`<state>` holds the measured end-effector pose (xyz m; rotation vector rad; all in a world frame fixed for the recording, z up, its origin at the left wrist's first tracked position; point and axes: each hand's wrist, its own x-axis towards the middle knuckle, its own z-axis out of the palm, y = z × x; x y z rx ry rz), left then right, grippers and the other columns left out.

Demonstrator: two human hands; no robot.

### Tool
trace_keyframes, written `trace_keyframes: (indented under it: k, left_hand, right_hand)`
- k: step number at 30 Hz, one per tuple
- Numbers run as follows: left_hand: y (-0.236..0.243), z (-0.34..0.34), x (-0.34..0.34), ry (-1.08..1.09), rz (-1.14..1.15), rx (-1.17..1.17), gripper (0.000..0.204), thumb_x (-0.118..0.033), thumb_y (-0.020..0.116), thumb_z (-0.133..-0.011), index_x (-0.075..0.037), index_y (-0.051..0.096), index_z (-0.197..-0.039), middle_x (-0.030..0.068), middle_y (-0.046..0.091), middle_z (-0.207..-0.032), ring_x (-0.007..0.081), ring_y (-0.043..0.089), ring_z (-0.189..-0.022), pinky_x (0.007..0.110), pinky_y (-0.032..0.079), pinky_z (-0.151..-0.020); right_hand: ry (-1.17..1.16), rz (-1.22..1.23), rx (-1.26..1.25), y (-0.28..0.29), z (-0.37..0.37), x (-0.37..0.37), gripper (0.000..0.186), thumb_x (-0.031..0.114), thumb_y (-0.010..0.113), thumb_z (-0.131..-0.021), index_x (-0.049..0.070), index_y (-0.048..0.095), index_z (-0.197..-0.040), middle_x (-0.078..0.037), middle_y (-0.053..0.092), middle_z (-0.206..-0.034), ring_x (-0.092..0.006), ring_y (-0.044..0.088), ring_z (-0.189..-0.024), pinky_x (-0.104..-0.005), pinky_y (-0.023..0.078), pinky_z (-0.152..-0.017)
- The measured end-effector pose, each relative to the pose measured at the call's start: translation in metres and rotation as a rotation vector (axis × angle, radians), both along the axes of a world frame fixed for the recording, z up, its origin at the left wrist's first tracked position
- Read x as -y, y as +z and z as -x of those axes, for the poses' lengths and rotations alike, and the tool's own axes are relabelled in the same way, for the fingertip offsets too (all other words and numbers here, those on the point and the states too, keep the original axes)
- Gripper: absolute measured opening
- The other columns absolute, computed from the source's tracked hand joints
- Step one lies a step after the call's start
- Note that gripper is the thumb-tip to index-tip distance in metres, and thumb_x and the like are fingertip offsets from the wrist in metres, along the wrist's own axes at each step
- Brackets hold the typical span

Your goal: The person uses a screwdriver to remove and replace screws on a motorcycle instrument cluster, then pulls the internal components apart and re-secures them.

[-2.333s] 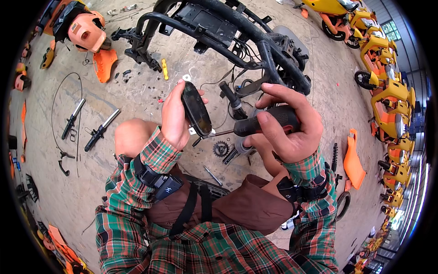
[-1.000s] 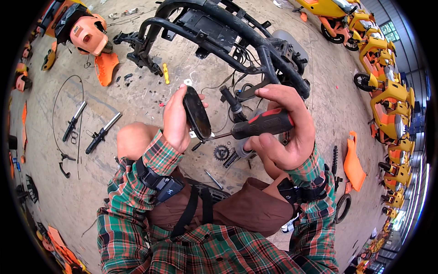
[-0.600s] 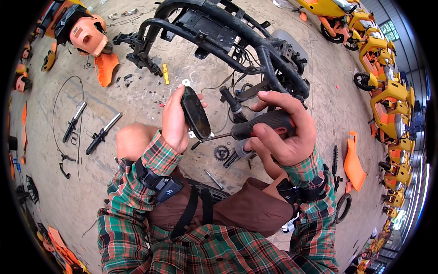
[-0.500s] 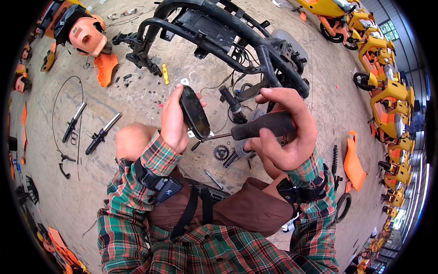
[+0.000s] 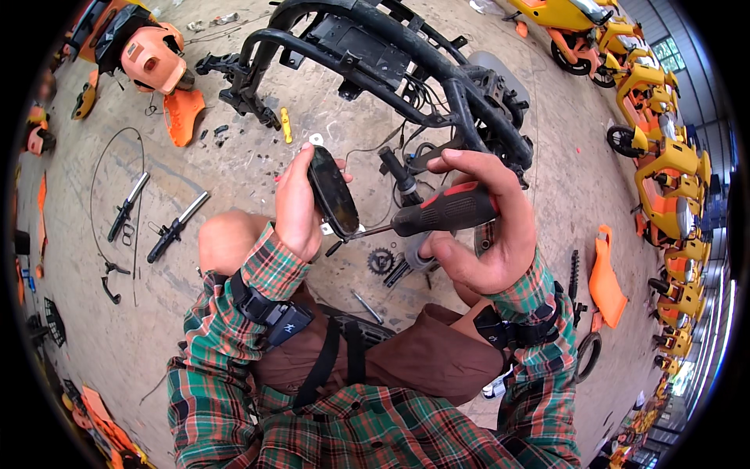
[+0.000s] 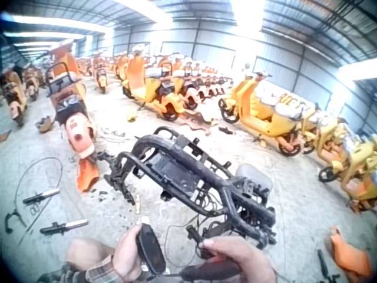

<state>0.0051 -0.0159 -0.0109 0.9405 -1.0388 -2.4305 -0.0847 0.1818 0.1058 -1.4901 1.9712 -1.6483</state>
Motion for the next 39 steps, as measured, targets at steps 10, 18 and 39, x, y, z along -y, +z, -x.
trace_keyframes:
  k: [10,18,39]
  left_hand:
    - [-0.006,-0.001,0.006,-0.025,-0.166,-0.062,0.036,-0.040,0.045,-0.102,-0.006,0.053,-0.110,0.0130,0.067,-0.099,0.0222,0.066,-0.087,0.035,0.055,-0.071]
    - [0.019,-0.006,-0.003,-0.059,-0.089,-0.106,0.041,-0.041,0.045,-0.102,-0.005,0.055,-0.119,0.0118,0.066,-0.105,0.0243,0.065,-0.094,0.038,0.055,-0.084]
    - [0.031,-0.007,-0.008,-0.077,-0.141,-0.148,0.044,-0.042,0.043,-0.102,-0.003,0.052,-0.122,0.0128,0.065,-0.102,0.0257,0.064,-0.092,0.039,0.054,-0.081]
  right_hand:
    - [0.089,0.094,-0.519,0.007,0.001,0.000,0.036,0.015,0.071,-0.072,0.007,0.069,-0.106,-0.016,0.064,-0.109,-0.0243,0.062,-0.082,-0.0336,0.048,-0.065]
    - [0.354,0.454,-0.817,0.007,-0.032,0.009,0.023,0.011,0.068,-0.066,0.000,0.066,-0.086,-0.013,0.064,-0.088,-0.0234,0.062,-0.077,-0.0369,0.049,-0.061]
    - [-0.073,0.713,-0.384,0.004,-0.066,0.025,0.013,0.008,0.062,-0.087,0.007,0.067,-0.099,-0.012,0.060,-0.093,-0.0219,0.049,-0.063,-0.0351,0.042,-0.054]
